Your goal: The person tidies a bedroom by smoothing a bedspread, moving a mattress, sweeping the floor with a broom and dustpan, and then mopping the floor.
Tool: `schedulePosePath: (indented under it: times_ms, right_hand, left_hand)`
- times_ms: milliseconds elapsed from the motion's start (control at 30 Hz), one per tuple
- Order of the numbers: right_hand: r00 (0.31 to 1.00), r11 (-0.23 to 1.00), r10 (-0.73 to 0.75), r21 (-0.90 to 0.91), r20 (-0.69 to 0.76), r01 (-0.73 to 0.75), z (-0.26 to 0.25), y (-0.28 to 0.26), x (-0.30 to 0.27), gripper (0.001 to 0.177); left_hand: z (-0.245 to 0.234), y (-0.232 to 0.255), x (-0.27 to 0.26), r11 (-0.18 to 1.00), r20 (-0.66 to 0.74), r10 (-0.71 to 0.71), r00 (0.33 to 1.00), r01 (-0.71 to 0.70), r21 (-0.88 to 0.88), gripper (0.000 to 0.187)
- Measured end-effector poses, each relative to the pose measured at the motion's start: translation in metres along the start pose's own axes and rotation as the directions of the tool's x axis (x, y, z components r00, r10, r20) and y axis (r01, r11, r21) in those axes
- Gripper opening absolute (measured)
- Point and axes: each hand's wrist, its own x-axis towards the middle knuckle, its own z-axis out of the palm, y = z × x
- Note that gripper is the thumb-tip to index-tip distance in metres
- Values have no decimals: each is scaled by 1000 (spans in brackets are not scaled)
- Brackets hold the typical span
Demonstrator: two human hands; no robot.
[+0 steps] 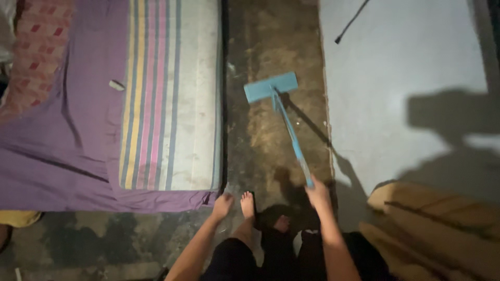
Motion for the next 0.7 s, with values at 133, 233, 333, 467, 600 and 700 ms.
schedulePosePath:
  times_ms: [133, 233, 333, 467, 600, 700]
  right_hand:
    - [933, 946, 320, -12, 167, -323, -33, 47, -143, 58]
    - [724, 709, 650, 159, 232, -687, -43, 46, -193, 61]
    - [735, 772, 605, 2, 308, -636, -51, 46, -171, 72]
    - [822, 843, 501, 59, 272, -534, -53, 29, -100, 65]
    - [843, 839, 448, 186, 297, -511, -64, 11, 29, 70]
    - [997, 975, -70, 212, 38, 61, -84, -25, 149, 70]
  left_hand:
    - [26, -6, 36, 998, 92, 15, 996, -9, -68, 29]
    - [35, 12, 44, 991, 227, -36, 973, 65, -119, 30]
    - [46, 18, 42, 985, 263, 156, 952, -130, -116, 35]
    - [60, 43, 57, 951, 312, -223, 924, 277, -140, 37]
    - [60, 79, 82, 938, 201, -193, 960, 240, -250, 32]
    - [75, 112, 114, 912, 169, -253, 953, 293, -287, 29]
